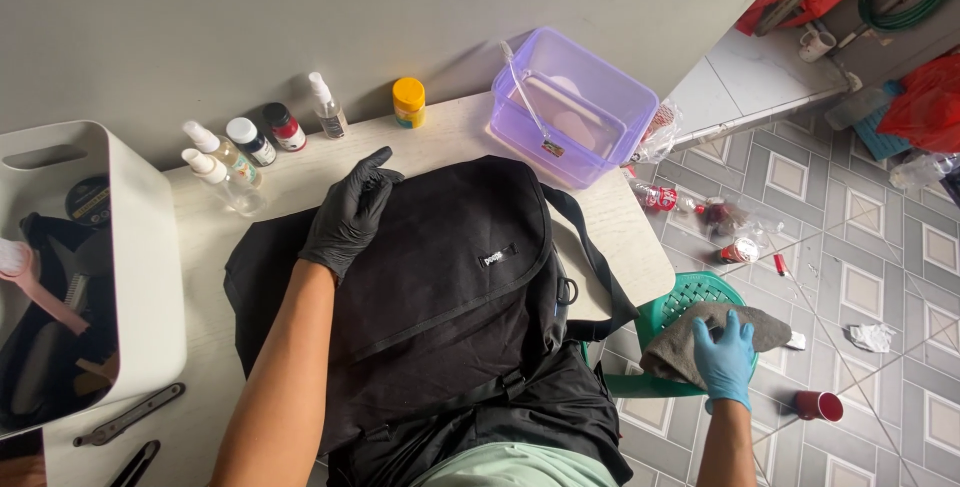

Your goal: The person is applying a liquid to the exterior of a black messenger bag using a small brush and then wiping it off with a grey cloth.

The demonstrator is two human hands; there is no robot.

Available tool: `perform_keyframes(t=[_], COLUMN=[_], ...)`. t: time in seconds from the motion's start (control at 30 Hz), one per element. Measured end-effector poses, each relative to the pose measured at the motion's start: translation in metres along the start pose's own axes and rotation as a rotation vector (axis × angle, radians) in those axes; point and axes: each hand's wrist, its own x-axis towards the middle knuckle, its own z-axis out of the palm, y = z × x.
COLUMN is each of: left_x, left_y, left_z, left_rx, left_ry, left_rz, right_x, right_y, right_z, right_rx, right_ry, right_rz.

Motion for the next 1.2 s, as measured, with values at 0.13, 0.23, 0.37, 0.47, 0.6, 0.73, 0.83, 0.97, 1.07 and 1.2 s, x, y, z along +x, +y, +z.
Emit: perform_keyframes(t=[0.13, 0.23, 0.37, 0.47, 0.6, 0.73, 0.83, 0.97, 1.07, 1.2], left_x=[0.0, -0.001, -0.004, -0.006, -0.005, 0.007, 0.025, 0.043, 0.047, 0.044], left_y=[-0.016, -0.012, -0.011, -0.017, -0.02, -0.014, -0.015, -0.015, -0.002, 0.018], left_z=[0.01, 0.011, 0.018, 0.028, 0.044, 0.067, 0.1, 0.148, 0.161, 0.152], left_rx=[0.109, 0.334, 0.583, 0.807, 0.858, 0.818, 0.815, 0.812, 0.761, 0.555], left_ry=[0.023, 0.037, -0.023, -0.037, 0.016, -0.015, -0.074, -0.126, -0.037, 0.147], left_rz=[0.117, 0.283, 0.269, 0.281, 0.297, 0.272, 0.299, 0.307, 0.316, 0.388], right_x=[-0.025, -0.043, -0.084, -0.108, -0.138, -0.144, -0.139, -0.139, -0.138, -0.132], right_y=[-0.08, -0.12, -0.172, -0.197, -0.227, -0.231, -0.226, -0.227, -0.227, -0.224], right_z=[-0.059, -0.078, -0.075, -0.05, -0.019, -0.005, -0.001, -0.003, -0.003, 0.005], right_rx=[0.14, 0.306, 0.479, 0.548, 0.292, 0.127, 0.13, 0.133, 0.156, 0.233], right_ry=[-0.06, -0.024, -0.177, -0.186, -0.108, 0.034, 0.042, 0.057, -0.006, -0.018], right_rz=[0.003, -0.318, -0.454, -0.691, -0.945, -1.007, -1.022, -1.035, -0.985, -0.903])
